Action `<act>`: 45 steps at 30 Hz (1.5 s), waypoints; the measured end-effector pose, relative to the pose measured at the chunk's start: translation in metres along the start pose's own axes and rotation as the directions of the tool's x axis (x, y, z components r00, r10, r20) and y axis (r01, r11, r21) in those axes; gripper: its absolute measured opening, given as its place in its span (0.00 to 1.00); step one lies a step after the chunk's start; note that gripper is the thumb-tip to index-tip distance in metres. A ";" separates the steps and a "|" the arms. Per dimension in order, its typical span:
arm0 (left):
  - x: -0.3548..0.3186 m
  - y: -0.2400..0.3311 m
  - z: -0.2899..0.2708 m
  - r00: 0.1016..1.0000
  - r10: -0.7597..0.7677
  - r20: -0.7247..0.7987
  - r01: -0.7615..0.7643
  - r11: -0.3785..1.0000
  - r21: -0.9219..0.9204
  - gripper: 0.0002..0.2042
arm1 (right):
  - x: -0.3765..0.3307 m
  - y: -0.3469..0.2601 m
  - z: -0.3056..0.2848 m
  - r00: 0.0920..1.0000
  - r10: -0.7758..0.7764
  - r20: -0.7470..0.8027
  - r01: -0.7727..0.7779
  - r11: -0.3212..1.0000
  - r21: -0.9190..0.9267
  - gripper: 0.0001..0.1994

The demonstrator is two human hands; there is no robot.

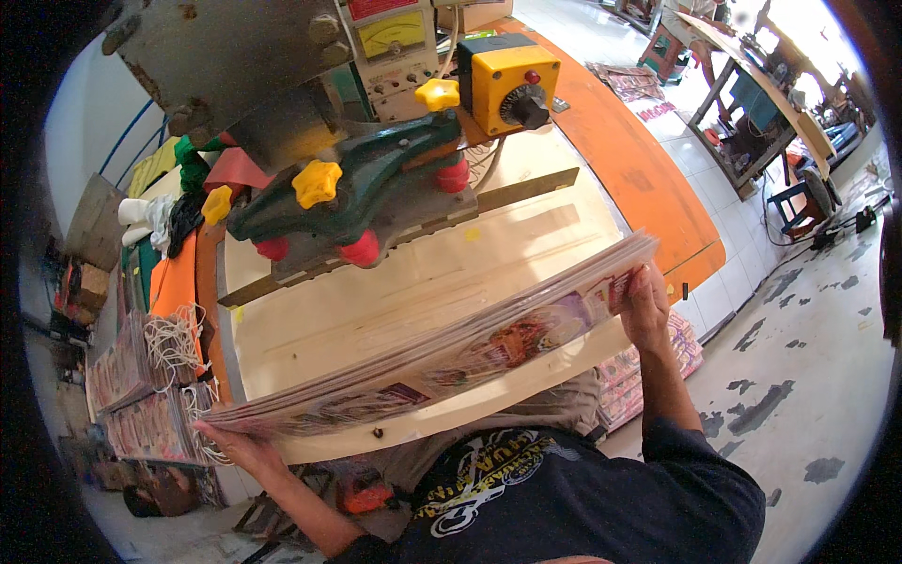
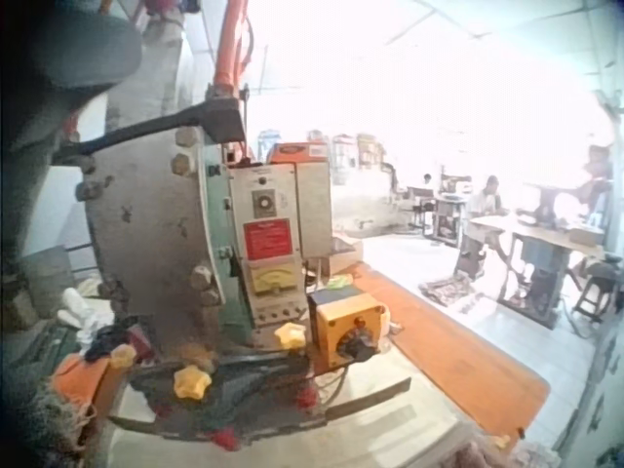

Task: The person handles a sheet of printed plastic packaging, aligning it on a machine platform and checking the orientation. They then place it on a stack of similar sheets.

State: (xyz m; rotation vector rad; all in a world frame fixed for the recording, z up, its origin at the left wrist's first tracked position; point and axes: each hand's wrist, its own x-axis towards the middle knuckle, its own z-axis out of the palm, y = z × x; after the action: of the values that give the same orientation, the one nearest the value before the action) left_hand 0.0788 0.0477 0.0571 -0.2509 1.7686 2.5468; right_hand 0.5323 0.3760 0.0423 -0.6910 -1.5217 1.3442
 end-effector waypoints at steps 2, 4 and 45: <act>-0.001 0.004 -0.002 0.998 -0.005 0.060 0.001 0.998 0.060 0.29 | -0.002 0.011 -0.005 1.000 0.010 -0.017 -0.010 1.000 -0.017 0.26; 0.003 0.008 -0.018 0.990 -0.011 0.142 -0.006 0.993 0.120 0.27 | -0.006 0.037 -0.014 0.988 -0.059 -0.140 0.029 0.978 -0.207 0.22; -0.004 0.033 -0.001 0.610 -0.263 0.747 -0.310 0.789 0.530 0.43 | 0.011 -0.070 -0.018 0.840 0.532 0.107 -0.299 0.617 -0.728 0.21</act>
State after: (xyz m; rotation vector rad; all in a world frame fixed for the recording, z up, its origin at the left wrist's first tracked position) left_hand 0.0788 0.0350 0.0879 0.8234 1.9740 1.4388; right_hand 0.5570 0.3767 0.1115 -1.4444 -2.2707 1.2308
